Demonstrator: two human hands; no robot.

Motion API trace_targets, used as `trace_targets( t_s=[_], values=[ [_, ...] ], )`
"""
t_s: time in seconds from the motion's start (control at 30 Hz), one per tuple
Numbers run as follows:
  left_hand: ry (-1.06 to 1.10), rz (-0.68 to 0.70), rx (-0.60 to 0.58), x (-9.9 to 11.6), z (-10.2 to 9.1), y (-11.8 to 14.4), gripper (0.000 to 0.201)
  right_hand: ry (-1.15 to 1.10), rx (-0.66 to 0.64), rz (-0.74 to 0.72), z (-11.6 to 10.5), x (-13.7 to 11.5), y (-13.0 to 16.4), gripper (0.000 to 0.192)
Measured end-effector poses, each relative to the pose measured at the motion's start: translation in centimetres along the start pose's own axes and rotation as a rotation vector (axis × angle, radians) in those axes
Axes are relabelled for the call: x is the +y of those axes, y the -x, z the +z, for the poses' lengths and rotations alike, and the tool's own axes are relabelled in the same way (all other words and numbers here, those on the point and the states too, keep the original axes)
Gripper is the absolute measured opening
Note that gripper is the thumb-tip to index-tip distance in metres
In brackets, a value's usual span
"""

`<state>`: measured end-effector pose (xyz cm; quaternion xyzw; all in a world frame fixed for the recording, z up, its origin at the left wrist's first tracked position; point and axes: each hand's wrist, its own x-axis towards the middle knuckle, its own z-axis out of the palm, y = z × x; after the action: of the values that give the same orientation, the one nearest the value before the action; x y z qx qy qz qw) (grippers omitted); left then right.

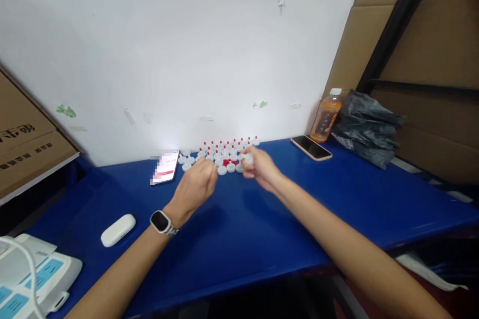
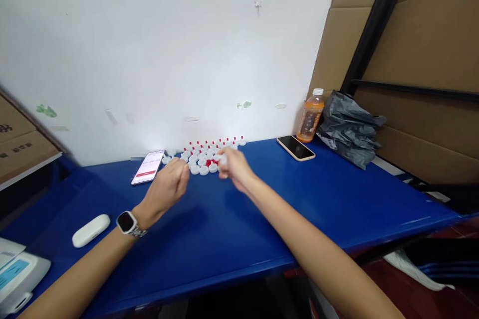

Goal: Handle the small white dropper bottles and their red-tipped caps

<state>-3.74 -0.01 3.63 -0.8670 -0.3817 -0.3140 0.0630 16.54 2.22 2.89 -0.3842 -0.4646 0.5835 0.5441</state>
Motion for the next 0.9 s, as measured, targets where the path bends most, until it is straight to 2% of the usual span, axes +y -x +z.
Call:
trace_targets(
  t_s=[0.07, 0.13, 0.33, 0.4, 0.5, 0.63, 0.7, 0.8, 0.9],
  values=[
    [-0.056, -0.109, 0.026, -1.5, -0.1, 0.1, 0.031, -0.068, 0.169, -0.043, -1.5, -0.5, -0.8, 0.008],
    [-0.074, -0.187, -0.013, -2.4, 0.4, -0.6, 0.031, -0.022, 0.24, -0.096, -2.6, -0.6, -1.2, 0.01],
    [-0.025, -0.155, -0.246, -3.5, 4.4, -5.9, 0.024, 0.17, 0.199, -0.07, -2.3, 0.6, -1.0, 0.019],
    [-0.015, -0.182, -0.271, -3.9, 4.9, -6.6, 0.024, 0.202, 0.183, -0.078, -2.4, 0.8, -1.0, 0.026],
    [0.037, -0.216, -0.218, -4.2, 4.1, -5.7, 0.033, 0.23, 0.146, -0.069, -2.8, 0.9, -1.0, 0.035],
    [0.179, -0.274, -0.117, -3.5, 2.4, -2.4, 0.036, 0.241, 0.016, -0.05, -2.3, 1.3, -0.8, 0.043],
    [0.379, -0.331, -0.126, -2.8, 2.3, -0.8, 0.031, 0.221, -0.039, -0.085, -1.4, 1.8, -0.7, 0.046],
    [0.794, -0.439, -0.103, -1.6, 3.3, 0.4, 0.032, 0.208, -0.091, -0.165, 0.2, 2.5, -0.3, 0.046],
    [1.021, -0.499, -0.03, -1.0, 4.1, 0.3, 0.028, 0.381, -0.127, -0.318, 1.3, 2.9, 0.5, 0.039]
  ],
)
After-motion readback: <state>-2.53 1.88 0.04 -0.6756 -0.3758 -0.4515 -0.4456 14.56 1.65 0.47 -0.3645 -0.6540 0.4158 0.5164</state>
